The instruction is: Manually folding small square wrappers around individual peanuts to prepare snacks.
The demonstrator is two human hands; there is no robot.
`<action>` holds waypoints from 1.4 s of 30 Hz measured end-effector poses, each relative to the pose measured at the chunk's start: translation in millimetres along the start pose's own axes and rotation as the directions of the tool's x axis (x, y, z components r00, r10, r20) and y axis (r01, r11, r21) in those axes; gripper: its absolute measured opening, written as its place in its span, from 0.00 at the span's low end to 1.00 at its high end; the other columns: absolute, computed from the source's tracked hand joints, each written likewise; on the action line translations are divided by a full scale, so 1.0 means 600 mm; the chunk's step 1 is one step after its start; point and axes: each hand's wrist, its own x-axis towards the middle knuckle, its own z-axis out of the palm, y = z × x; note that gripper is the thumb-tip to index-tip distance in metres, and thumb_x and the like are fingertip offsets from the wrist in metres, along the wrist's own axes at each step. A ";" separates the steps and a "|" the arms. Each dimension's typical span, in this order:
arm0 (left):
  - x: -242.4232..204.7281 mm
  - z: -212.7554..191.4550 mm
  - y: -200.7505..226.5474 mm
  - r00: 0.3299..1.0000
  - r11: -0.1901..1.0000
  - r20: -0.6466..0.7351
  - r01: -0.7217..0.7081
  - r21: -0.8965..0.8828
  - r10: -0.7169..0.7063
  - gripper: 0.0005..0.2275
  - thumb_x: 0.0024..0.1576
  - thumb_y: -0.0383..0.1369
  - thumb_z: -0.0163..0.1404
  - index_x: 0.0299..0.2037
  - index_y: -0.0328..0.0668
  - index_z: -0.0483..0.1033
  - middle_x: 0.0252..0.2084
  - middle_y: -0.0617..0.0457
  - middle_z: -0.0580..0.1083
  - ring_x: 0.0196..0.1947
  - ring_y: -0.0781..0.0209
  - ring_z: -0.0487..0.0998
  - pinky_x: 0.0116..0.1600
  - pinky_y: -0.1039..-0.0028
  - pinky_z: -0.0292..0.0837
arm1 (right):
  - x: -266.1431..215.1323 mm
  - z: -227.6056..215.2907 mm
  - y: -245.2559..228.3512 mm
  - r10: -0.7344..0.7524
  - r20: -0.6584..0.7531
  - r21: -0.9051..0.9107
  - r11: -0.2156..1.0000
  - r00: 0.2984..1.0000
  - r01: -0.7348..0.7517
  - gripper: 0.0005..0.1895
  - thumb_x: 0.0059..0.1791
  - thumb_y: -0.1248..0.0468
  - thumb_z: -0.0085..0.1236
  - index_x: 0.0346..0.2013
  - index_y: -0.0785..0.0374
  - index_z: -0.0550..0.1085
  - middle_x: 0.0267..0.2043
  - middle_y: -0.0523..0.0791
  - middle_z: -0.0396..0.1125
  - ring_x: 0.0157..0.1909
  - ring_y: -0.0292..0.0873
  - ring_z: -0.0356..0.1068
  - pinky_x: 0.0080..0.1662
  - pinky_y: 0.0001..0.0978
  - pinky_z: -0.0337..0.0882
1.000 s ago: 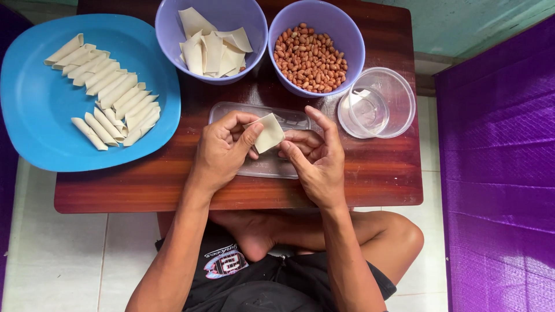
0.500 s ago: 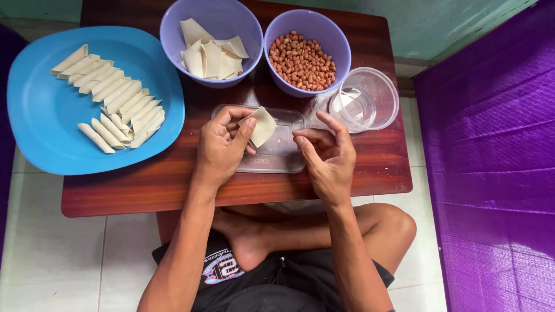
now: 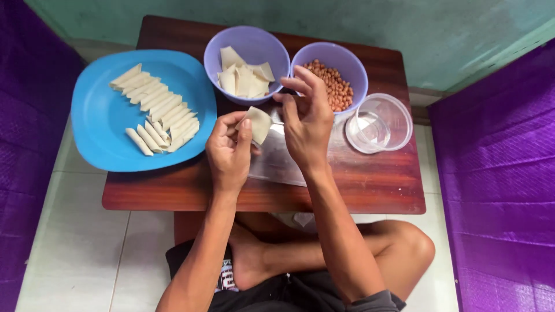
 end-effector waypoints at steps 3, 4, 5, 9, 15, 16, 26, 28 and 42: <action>-0.001 -0.002 -0.004 0.998 0.998 0.042 0.037 0.051 -0.039 0.09 0.65 0.32 0.51 0.48 0.31 0.74 0.33 0.39 0.79 0.20 0.61 0.79 0.23 0.79 0.77 | -0.050 -0.033 -0.038 -0.033 0.084 -0.174 0.984 0.996 0.047 0.20 0.56 0.74 0.52 0.63 0.62 0.67 0.47 0.50 0.75 0.47 0.46 0.78 0.48 0.38 0.80; -0.001 0.001 0.002 0.999 0.998 0.034 0.039 0.055 -0.041 0.09 0.65 0.32 0.51 0.48 0.31 0.74 0.33 0.39 0.79 0.20 0.61 0.79 0.23 0.79 0.77 | -0.068 -0.047 -0.035 -0.029 0.090 -0.170 0.985 0.995 0.044 0.20 0.56 0.74 0.52 0.63 0.62 0.67 0.47 0.50 0.75 0.47 0.46 0.78 0.48 0.38 0.80; 0.000 0.005 0.008 0.997 0.996 0.064 0.040 0.083 -0.045 0.10 0.64 0.33 0.52 0.48 0.33 0.75 0.36 0.40 0.79 0.22 0.62 0.79 0.25 0.78 0.78 | -0.086 -0.061 -0.030 0.057 0.122 -0.206 0.978 0.991 -0.031 0.23 0.54 0.76 0.50 0.64 0.64 0.64 0.47 0.52 0.75 0.49 0.50 0.78 0.50 0.43 0.78; -0.010 0.026 0.011 0.984 0.992 0.134 0.110 0.062 -0.117 0.08 0.64 0.32 0.53 0.46 0.35 0.74 0.38 0.43 0.80 0.26 0.62 0.82 0.27 0.77 0.82 | -0.118 -0.110 -0.014 0.087 0.261 -0.401 0.916 0.961 0.026 0.32 0.50 0.78 0.49 0.70 0.67 0.57 0.50 0.55 0.73 0.54 0.58 0.75 0.56 0.52 0.74; -0.016 0.025 0.017 0.932 0.963 0.317 0.098 0.252 -0.178 0.12 0.61 0.30 0.58 0.51 0.36 0.74 0.40 0.42 0.80 0.34 0.56 0.84 0.37 0.70 0.86 | -0.118 -0.158 -0.011 0.028 0.363 -0.447 0.883 0.932 0.147 0.32 0.51 0.74 0.54 0.70 0.72 0.57 0.54 0.55 0.72 0.60 0.60 0.71 0.62 0.54 0.69; -0.016 0.023 0.015 0.932 0.963 0.317 0.097 0.253 -0.177 0.12 0.61 0.30 0.58 0.51 0.36 0.74 0.40 0.42 0.80 0.34 0.56 0.84 0.37 0.70 0.86 | -0.120 -0.158 -0.010 0.027 0.362 -0.446 0.883 0.932 0.148 0.32 0.51 0.74 0.54 0.70 0.72 0.57 0.54 0.55 0.72 0.60 0.60 0.71 0.62 0.54 0.69; -0.003 0.047 0.068 0.801 0.967 0.551 0.134 0.218 -0.236 0.16 0.59 0.26 0.58 0.57 0.40 0.76 0.40 0.50 0.81 0.37 0.68 0.80 0.42 0.74 0.81 | -0.132 -0.175 0.015 0.226 0.229 0.117 0.959 0.947 -0.257 0.43 0.50 0.74 0.61 0.74 0.61 0.49 0.57 0.51 0.69 0.58 0.45 0.71 0.59 0.36 0.73; -0.002 0.052 0.064 0.781 0.970 0.581 0.131 0.206 -0.229 0.16 0.58 0.26 0.58 0.57 0.39 0.76 0.39 0.49 0.80 0.36 0.68 0.78 0.42 0.75 0.80 | -0.135 -0.177 0.019 0.266 0.215 0.188 0.933 0.940 -0.307 0.41 0.51 0.76 0.60 0.74 0.61 0.50 0.50 0.52 0.72 0.50 0.45 0.76 0.54 0.37 0.78; -0.007 0.031 0.030 0.823 0.965 0.536 0.048 0.259 -0.185 0.04 0.56 0.33 0.64 0.37 0.44 0.85 0.26 0.53 0.76 0.28 0.69 0.73 0.35 0.75 0.72 | -0.129 -0.161 0.016 0.329 0.189 0.181 0.914 0.925 -0.362 0.38 0.50 0.76 0.61 0.72 0.59 0.56 0.38 0.52 0.75 0.38 0.39 0.77 0.43 0.31 0.80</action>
